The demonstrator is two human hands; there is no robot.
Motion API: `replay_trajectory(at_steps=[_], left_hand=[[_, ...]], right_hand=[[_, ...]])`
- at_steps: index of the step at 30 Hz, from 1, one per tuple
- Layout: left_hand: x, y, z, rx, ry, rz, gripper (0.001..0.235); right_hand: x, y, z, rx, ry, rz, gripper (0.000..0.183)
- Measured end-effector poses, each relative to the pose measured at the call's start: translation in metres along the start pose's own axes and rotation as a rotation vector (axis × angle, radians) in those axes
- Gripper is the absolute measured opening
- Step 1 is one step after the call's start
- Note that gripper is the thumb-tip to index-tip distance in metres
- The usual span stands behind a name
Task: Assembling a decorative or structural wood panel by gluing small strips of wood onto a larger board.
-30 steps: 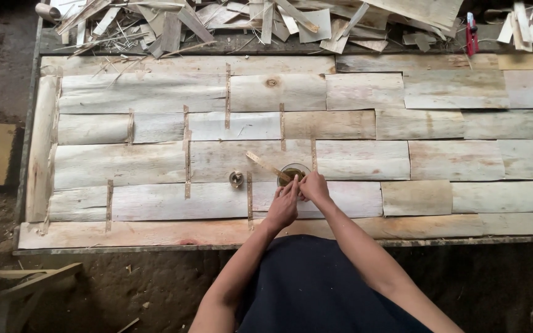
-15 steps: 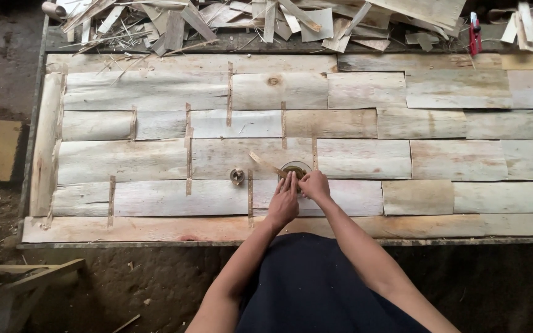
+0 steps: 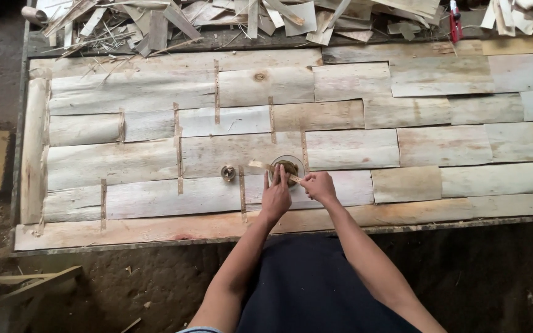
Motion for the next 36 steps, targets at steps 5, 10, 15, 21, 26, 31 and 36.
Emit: replay_trajectory(at_steps=[5, 10, 15, 21, 26, 31, 36], left_hand=[[-0.002, 0.003, -0.001, 0.027, -0.015, -0.011, 0.072], [0.006, 0.019, 0.0, 0.044, -0.058, -0.033, 0.071], [0.002, 0.019, -0.005, 0.017, -0.099, -0.005, 0.071], [0.0, -0.004, -0.007, -0.179, -0.188, 0.0, 0.087], [0.018, -0.021, 0.005, -0.464, -0.189, -0.076, 0.078], [0.038, -0.136, -0.017, -0.895, 0.024, -0.394, 0.068], [0.033, -0.236, -0.076, -1.018, 0.286, -0.476, 0.038]], right_hand=[[-0.013, -0.02, 0.006, 0.052, -0.015, 0.009, 0.025], [-0.017, -0.045, 0.02, 0.085, -0.041, 0.061, 0.029], [-0.028, -0.084, 0.049, 0.234, -0.017, 0.084, 0.026], [-0.003, -0.145, 0.069, 0.263, -0.156, 0.079, 0.025], [-0.041, -0.201, 0.157, 0.089, -0.236, 0.075, 0.024], [-0.034, -0.2, 0.175, -0.159, -0.304, 0.195, 0.025], [-0.053, -0.183, 0.204, -0.535, -0.441, 0.353, 0.032]])
Point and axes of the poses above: each hand's wrist, its own x-axis towards the middle knuckle, its own y-axis out of the palm, z = x × y, the point moved 8 cm from there along x, towards the middle knuckle, and after that the axes turned 7 degrees about -y, right-handed, at the moved point
